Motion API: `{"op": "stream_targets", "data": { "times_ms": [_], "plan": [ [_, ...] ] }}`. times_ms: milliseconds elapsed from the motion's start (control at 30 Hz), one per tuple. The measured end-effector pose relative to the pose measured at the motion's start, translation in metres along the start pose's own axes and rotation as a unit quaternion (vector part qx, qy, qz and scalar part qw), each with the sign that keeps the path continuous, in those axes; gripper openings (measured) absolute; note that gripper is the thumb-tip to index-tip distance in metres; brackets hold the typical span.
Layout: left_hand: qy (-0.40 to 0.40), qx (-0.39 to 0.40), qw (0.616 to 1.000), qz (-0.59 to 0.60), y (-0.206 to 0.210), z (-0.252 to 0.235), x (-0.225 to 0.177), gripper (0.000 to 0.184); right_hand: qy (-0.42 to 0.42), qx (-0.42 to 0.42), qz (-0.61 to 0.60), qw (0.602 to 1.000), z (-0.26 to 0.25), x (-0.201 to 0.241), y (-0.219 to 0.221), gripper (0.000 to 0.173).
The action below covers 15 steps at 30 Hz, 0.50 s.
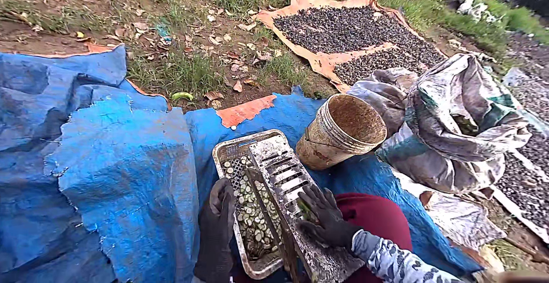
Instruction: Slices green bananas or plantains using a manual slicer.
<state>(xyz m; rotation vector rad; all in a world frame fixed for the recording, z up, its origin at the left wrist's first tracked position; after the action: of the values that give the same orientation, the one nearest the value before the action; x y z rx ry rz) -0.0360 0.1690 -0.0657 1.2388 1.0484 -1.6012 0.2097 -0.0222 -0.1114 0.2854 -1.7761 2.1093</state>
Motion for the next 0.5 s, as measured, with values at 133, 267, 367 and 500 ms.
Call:
{"op": "stream_targets", "data": {
  "times_ms": [133, 267, 367, 500],
  "plan": [
    [0.010, 0.004, 1.000, -0.017, 0.005, -0.006, 0.004, 0.037, 0.016, 0.058, 0.010, 0.998, -0.066, -0.002, -0.010, 0.087],
    [0.018, -0.002, 1.000, -0.004, 0.002, -0.003, -0.001, 0.036, 0.002, 0.046, -0.011, 0.999, -0.021, -0.010, -0.009, 0.086],
    [0.008, -0.005, 1.000, -0.014, -0.001, -0.004, -0.001, 0.036, 0.002, 0.010, -0.001, 1.000, -0.001, -0.007, -0.007, 0.094],
    [0.013, 0.002, 0.999, -0.033, 0.004, -0.006, 0.003, 0.037, 0.059, 0.047, 0.056, 0.996, -0.049, -0.005, -0.017, 0.121]
  ]
}}
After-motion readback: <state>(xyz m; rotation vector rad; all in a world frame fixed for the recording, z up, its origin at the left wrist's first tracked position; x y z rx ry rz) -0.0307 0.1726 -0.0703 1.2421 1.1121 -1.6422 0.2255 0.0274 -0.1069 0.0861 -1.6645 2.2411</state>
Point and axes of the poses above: each hand's wrist, its own z-axis away from the middle knuckle, its own y-axis out of the palm, x = y × z, the point moved 2 cm from there along -z, towards the middle knuckle, and after that the axes turned 9 degrees about -y, right-handed, at the moved point
